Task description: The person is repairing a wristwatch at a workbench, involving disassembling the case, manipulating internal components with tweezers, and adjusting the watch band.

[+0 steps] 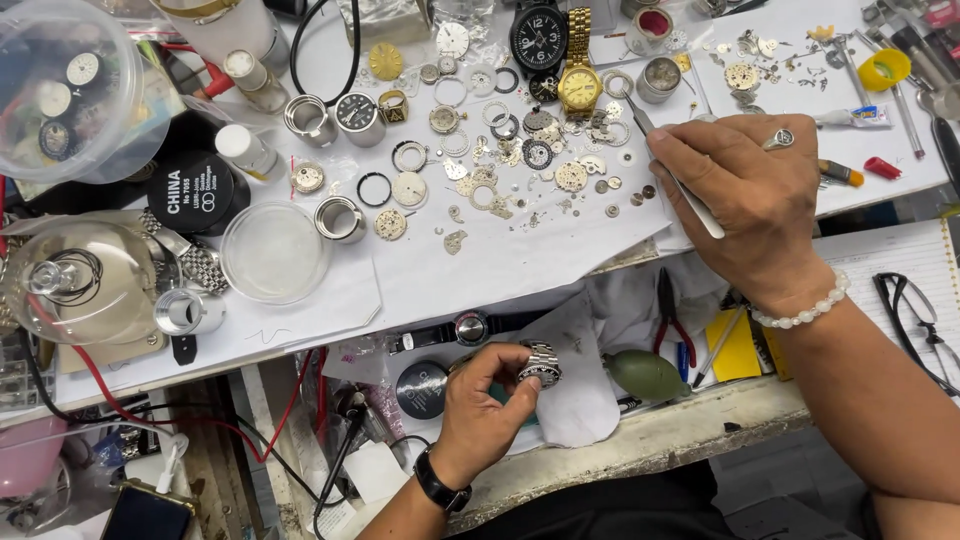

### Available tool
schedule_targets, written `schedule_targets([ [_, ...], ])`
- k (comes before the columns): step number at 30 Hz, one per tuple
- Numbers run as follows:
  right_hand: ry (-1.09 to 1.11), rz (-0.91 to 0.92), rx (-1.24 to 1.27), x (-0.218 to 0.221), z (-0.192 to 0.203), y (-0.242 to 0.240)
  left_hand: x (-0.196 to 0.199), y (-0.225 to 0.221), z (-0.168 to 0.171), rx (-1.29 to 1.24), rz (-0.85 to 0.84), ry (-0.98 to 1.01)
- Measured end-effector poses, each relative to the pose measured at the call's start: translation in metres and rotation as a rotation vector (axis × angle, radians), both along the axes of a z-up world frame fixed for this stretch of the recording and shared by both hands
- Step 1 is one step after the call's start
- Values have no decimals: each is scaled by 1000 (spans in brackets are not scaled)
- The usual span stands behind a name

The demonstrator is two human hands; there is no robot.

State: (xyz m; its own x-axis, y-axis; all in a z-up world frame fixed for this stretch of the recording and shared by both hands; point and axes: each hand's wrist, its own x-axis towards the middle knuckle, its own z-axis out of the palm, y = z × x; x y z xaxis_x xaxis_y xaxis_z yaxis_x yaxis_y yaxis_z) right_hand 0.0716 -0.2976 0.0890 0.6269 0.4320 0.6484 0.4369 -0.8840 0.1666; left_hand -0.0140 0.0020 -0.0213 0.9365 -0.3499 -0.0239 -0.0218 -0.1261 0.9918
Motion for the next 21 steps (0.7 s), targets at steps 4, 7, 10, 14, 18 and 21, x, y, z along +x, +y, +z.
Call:
schedule_targets([
  [4,3,17,7,4,0,-3,1,0,1,-15,-7,0],
  [7,-25,60,45,3,0,-4,1,0,3,0,-9,-11],
  [10,-25,87,69,-8,7,-2,1,0,2,-4,-7,11],
  [14,2,134,73,-33,14,3,0,1,-2,15,1,-11],
  [18,70,148,89,-58,17,12,0,1,0,16,-22,16],
  [21,150,202,62,-67,43,35,0,-1,4,29,-23,33],
])
